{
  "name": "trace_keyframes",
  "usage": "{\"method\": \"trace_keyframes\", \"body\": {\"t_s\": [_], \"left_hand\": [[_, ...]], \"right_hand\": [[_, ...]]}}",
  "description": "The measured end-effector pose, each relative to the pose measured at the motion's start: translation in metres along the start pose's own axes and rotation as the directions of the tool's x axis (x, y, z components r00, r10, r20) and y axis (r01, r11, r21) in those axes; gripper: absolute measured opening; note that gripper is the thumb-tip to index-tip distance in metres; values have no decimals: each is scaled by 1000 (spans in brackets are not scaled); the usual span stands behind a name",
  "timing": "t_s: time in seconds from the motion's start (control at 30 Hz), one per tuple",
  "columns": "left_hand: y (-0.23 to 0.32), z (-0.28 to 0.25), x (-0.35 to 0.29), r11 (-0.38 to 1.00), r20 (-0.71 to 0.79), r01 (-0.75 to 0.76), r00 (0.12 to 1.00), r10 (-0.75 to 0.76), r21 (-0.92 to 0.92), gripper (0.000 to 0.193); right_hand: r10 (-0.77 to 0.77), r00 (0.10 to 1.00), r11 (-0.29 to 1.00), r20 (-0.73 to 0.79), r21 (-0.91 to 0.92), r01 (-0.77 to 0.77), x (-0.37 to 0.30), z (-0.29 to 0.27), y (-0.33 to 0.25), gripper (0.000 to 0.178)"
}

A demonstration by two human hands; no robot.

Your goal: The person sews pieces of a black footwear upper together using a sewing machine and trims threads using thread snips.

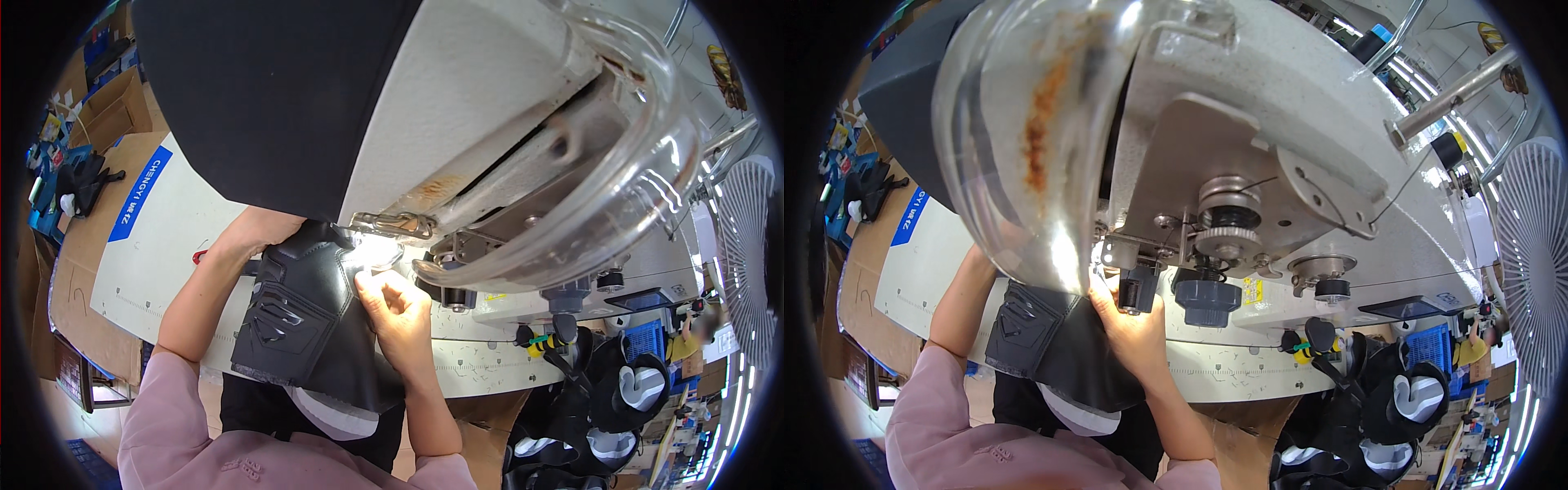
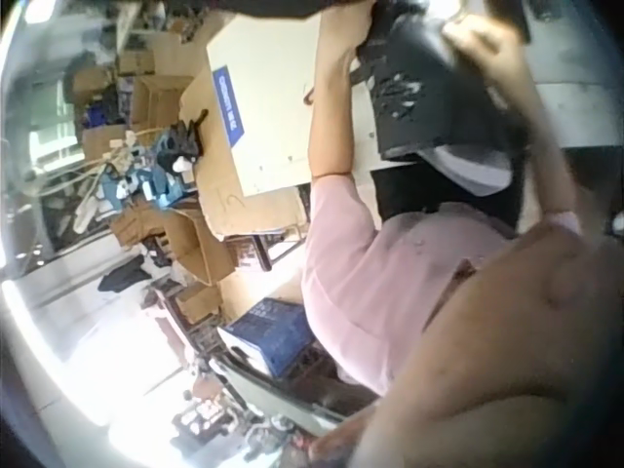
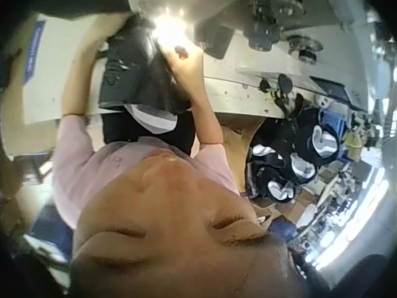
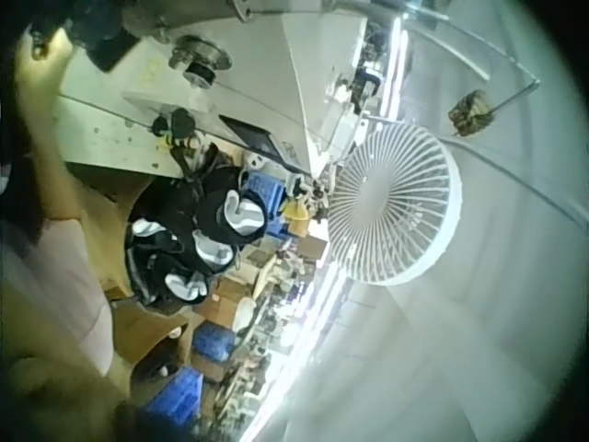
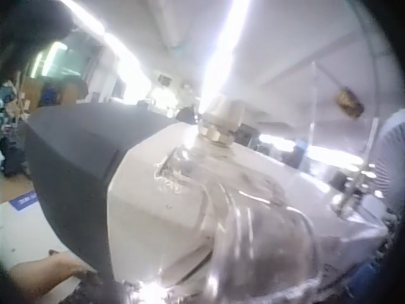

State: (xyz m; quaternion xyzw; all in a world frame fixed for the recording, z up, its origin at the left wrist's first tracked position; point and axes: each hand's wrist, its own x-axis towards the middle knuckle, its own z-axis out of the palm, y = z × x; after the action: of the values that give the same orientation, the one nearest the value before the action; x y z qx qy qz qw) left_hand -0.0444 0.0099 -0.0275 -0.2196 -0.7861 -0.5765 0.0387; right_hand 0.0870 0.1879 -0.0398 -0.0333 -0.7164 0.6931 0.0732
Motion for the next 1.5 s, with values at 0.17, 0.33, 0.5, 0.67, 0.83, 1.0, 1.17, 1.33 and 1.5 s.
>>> {"method": "trace_keyframes", "body": {"t_s": [0.17,0.33,0.5,0.67,0.83,1.0,1.17,1.33,1.5], "left_hand": [[-28,-34,-23,960,-48,278,959,-280,-37,28],[-76,-90,-103,849,145,4,985,-95,529,41],[-93,-136,-149,499,-104,209,968,-230,841,52],[-33,-102,-158,640,-143,132,989,-35,757,58],[48,-18,-160,854,296,-382,912,285,354,94],[62,23,-146,773,279,-485,873,400,408,65],[61,29,-150,855,158,-395,919,362,337,79],[62,33,-148,852,138,-403,915,378,336,80],[66,22,-142,853,159,-403,915,370,332,79]], "right_hand": [[90,987,996,131,-22,-88,-1,-13,-7,11],[139,984,988,109,-89,-130,8,-23,-3,9],[69,994,995,88,-75,-62,16,-29,-4,17],[89,987,990,136,-117,-74,17,-33,-10,14],[89,989,985,118,-158,-70,19,-33,-9,16],[66,983,982,170,-187,-33,21,-45,-10,19],[13,985,930,174,-363,52,31,-49,-1,20],[27,968,942,250,-332,59,36,-58,4,17],[-97,972,919,215,-357,171,29,-47,10,13]]}}
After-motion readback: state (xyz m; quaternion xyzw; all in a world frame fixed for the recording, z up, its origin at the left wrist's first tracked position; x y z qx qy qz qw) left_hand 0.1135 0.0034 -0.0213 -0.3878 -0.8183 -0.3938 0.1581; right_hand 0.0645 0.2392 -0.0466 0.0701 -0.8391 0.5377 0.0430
